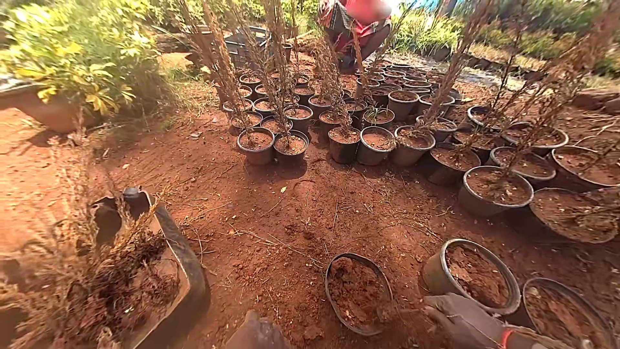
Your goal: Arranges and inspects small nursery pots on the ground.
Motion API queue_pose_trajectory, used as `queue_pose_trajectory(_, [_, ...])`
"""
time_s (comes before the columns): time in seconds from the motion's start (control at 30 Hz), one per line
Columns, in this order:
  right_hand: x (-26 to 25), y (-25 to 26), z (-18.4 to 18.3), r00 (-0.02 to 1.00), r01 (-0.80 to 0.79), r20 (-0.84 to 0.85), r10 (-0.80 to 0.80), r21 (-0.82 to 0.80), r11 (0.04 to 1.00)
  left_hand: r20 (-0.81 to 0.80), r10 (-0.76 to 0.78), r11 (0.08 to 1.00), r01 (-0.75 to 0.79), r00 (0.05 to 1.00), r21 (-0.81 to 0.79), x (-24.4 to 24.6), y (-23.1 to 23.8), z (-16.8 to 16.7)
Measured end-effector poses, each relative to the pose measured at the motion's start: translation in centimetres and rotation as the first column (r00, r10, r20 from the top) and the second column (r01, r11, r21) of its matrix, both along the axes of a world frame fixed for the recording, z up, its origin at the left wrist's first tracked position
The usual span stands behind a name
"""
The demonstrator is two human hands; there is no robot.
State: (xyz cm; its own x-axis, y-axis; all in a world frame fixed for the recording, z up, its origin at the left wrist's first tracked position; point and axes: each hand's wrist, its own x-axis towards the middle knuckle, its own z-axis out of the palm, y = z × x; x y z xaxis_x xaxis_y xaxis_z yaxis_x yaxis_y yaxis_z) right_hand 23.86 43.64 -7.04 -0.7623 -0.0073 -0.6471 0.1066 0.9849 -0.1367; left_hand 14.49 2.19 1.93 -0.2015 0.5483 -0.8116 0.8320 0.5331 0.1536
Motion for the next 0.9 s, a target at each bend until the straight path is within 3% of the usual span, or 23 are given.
queue_pose_trajectory(0.07, [0.4, 2.0, -1.0, 0.962, -0.023, -0.271, -0.036, -0.212, 0.977, 0.022, 0.009, 1.000, -0.009, 1.000, -0.007, 0.0, 0.1, 0.2])
queue_pose_trajectory(0.1, [0.6, 2.2, -1.4, 0.939, -0.058, -0.343, -0.027, -0.235, 0.970, 0.020, 0.010, 1.000, -0.010, 1.000, -0.010, 0.1, 0.0, 0.1])
queue_pose_trajectory(0.13, [0.6, 2.1, -1.3, 0.945, -0.098, -0.325, 0.035, -0.178, 0.979, 0.017, 0.012, 1.000, -0.012, 1.000, -0.008, 0.1, -0.1, 0.1])
queue_pose_trajectory(0.2, [0.0, 0.8, -0.1, 0.993, -0.116, 0.033, 0.115, 0.031, 0.993, 0.010, -0.003, 1.000, 0.003, 1.000, -0.001, 0.3, 0.1, 0.2])
queue_pose_trajectory(0.23, [-0.1, 0.6, -0.2, 0.989, -0.107, 0.111, 0.097, 0.083, 0.991, 0.005, -0.014, 1.000, 0.014, 1.000, 0.002, 0.3, 0.2, 0.2])
queue_pose_trajectory(0.37, [0.9, 2.6, -1.4, 0.969, -0.093, -0.238, 0.069, -0.092, 0.991, 0.007, 0.009, 1.000, -0.009, 1.000, 0.000, 0.3, 0.1, -0.1])
queue_pose_trajectory(0.47, [0.0, 1.6, -0.3, 0.990, -0.114, 0.087, 0.110, 0.049, 0.992, -0.011, -0.024, 1.000, 0.024, 1.000, 0.000, 0.4, 0.1, -0.1])
queue_pose_trajectory(0.57, [0.9, 2.4, -1.2, 0.971, -0.124, -0.212, 0.111, -0.046, 0.991, -0.027, -0.038, 0.999, 0.038, 0.999, -0.006, 0.4, 0.0, -0.3])
queue_pose_trajectory(0.6, [0.7, 2.2, -1.2, 0.970, -0.130, -0.211, 0.121, -0.029, 0.991, -0.024, -0.031, 0.999, 0.031, 0.999, -0.008, 0.5, -0.1, -0.3])
queue_pose_trajectory(0.67, [-0.4, 1.2, -0.2, 0.989, -0.123, 0.096, 0.111, 0.122, 0.985, -0.018, -0.023, 1.000, 0.023, 1.000, -0.005, 0.3, -0.2, -0.3])
queue_pose_trajectory(0.7, [-0.8, 1.0, 0.0, 0.983, -0.115, 0.164, 0.088, 0.165, 0.979, -0.015, -0.019, 1.000, 0.019, 1.000, -0.001, 0.1, -0.1, -0.2])
queue_pose_trajectory(0.9, [-3.2, -0.1, 6.4, 0.956, -0.185, -0.201, 0.214, 0.151, 0.971, 0.001, -0.005, 0.999, 0.005, 1.000, 0.035, 0.0, 0.0, -0.3])
